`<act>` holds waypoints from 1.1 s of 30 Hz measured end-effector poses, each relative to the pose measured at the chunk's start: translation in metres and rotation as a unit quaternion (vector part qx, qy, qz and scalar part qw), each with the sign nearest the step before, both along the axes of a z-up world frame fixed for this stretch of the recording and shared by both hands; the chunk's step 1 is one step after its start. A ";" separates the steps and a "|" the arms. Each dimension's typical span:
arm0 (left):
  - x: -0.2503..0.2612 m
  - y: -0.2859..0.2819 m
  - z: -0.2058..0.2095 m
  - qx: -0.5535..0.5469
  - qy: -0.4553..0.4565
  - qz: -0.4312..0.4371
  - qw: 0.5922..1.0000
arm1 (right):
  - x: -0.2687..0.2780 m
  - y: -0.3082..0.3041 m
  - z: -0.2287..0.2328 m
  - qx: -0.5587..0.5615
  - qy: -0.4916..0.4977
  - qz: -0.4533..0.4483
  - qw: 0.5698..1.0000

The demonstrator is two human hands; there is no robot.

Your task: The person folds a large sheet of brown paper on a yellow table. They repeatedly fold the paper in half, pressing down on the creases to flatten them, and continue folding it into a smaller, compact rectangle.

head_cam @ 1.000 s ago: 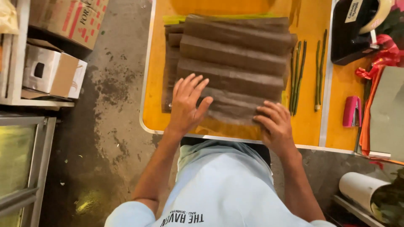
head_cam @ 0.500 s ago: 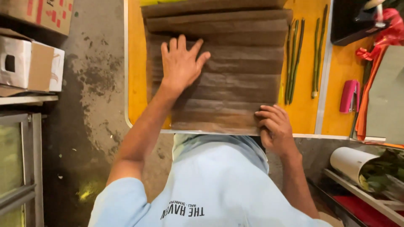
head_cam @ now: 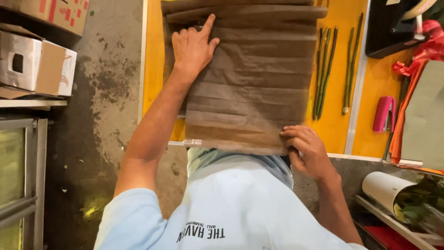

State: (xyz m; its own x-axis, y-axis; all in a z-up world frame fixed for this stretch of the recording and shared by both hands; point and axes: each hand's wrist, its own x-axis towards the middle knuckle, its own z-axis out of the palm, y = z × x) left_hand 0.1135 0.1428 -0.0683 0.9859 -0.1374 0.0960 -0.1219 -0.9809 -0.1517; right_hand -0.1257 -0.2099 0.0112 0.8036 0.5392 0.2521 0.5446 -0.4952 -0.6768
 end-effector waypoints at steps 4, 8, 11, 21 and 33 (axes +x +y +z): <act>-0.015 -0.013 0.026 -0.023 -0.154 -0.036 0.987 | -0.002 -0.002 0.011 -0.014 0.014 -0.005 1.000; -0.026 -0.034 0.052 -0.269 -0.099 -0.319 0.904 | -0.002 -0.002 0.013 -0.018 0.029 0.004 0.999; -0.029 -0.046 0.033 -0.282 0.000 -0.416 0.864 | -0.003 -0.002 0.013 -0.015 0.047 0.014 0.999; -0.030 -0.056 0.032 -0.147 0.164 -0.238 0.946 | 0.001 0.000 0.038 0.042 0.104 0.033 0.993; -0.025 -0.053 0.011 -0.152 0.142 -0.245 0.947 | 0.141 0.004 0.047 0.042 0.061 -0.168 0.983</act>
